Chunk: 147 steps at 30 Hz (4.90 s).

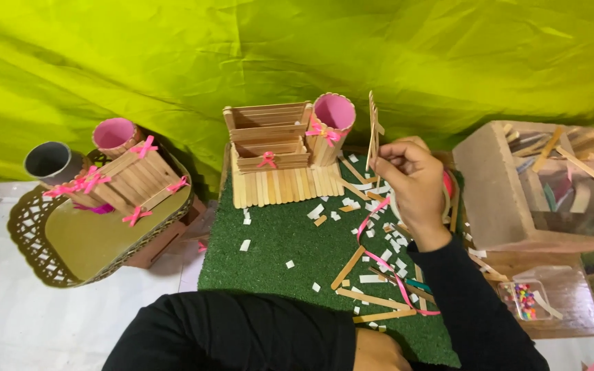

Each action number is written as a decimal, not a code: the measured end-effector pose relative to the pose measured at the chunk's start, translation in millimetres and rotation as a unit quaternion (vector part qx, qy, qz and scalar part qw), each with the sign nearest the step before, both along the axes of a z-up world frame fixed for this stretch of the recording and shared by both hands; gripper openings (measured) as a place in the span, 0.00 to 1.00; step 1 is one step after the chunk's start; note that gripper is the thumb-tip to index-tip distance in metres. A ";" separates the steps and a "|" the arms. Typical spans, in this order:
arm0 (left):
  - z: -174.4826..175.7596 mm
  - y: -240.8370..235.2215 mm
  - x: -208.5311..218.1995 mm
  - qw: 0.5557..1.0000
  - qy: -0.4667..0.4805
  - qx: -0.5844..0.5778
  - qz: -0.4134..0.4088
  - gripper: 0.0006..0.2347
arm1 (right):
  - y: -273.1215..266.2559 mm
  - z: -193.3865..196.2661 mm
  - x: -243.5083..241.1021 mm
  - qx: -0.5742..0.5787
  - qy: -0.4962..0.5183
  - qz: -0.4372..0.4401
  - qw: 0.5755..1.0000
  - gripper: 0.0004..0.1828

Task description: Arranging wooden craft sticks side-by-side on a taped surface to create a flat panel.

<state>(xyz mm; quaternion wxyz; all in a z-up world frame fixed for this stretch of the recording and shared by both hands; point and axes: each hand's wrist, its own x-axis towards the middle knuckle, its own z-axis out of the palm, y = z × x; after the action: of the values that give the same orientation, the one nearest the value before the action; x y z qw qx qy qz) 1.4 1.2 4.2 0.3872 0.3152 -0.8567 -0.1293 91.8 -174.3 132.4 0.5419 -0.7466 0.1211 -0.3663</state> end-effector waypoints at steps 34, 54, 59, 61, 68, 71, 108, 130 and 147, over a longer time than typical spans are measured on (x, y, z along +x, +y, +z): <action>75.3 -36.6 98.1 0.674 0.641 0.047 0.365 0.05 | 8.0 22.6 -35.4 0.129 0.072 0.200 0.969 0.13; 83.9 -31.5 113.9 0.679 0.697 0.058 0.225 0.12 | -8.1 59.0 -68.0 -0.009 0.046 0.122 0.991 0.10; 69.3 -28.9 112.4 0.702 0.655 0.068 0.271 0.09 | 4.3 65.8 -67.7 -0.209 0.053 0.129 0.968 0.12; 65.8 -27.4 110.2 0.720 0.614 0.054 0.319 0.08 | 6.6 66.0 -64.6 -0.303 0.059 0.101 0.946 0.08; 78.3 -18.2 110.5 0.766 0.530 0.000 0.363 0.06 | 18.4 64.2 -65.8 -0.315 0.079 0.096 0.941 0.06; 83.8 -5.3 111.7 0.779 0.483 -0.006 0.399 0.05 | 23.1 63.1 -65.8 -0.316 0.088 0.099 0.939 0.05; 147.4 45.1 103.6 0.838 -0.228 -0.067 0.491 0.02 | -44.2 -14.3 -178.2 -0.445 0.470 -0.025 0.762 0.24; 82.9 -139.1 114.5 0.883 -0.270 0.116 0.365 0.20 | -36.0 -11.2 -245.8 0.075 0.182 -0.141 0.970 0.34; 138.9 -69.4 138.8 0.857 0.386 0.278 0.199 0.15 | -5.4 -5.9 -236.6 0.074 0.006 -0.178 0.981 0.36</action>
<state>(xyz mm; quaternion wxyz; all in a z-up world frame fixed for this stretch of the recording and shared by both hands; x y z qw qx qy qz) 140.2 -68.1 143.2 0.6004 0.4985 -0.4859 -0.3936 -144.8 -179.7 126.5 0.5209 -0.6733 0.2819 -0.4425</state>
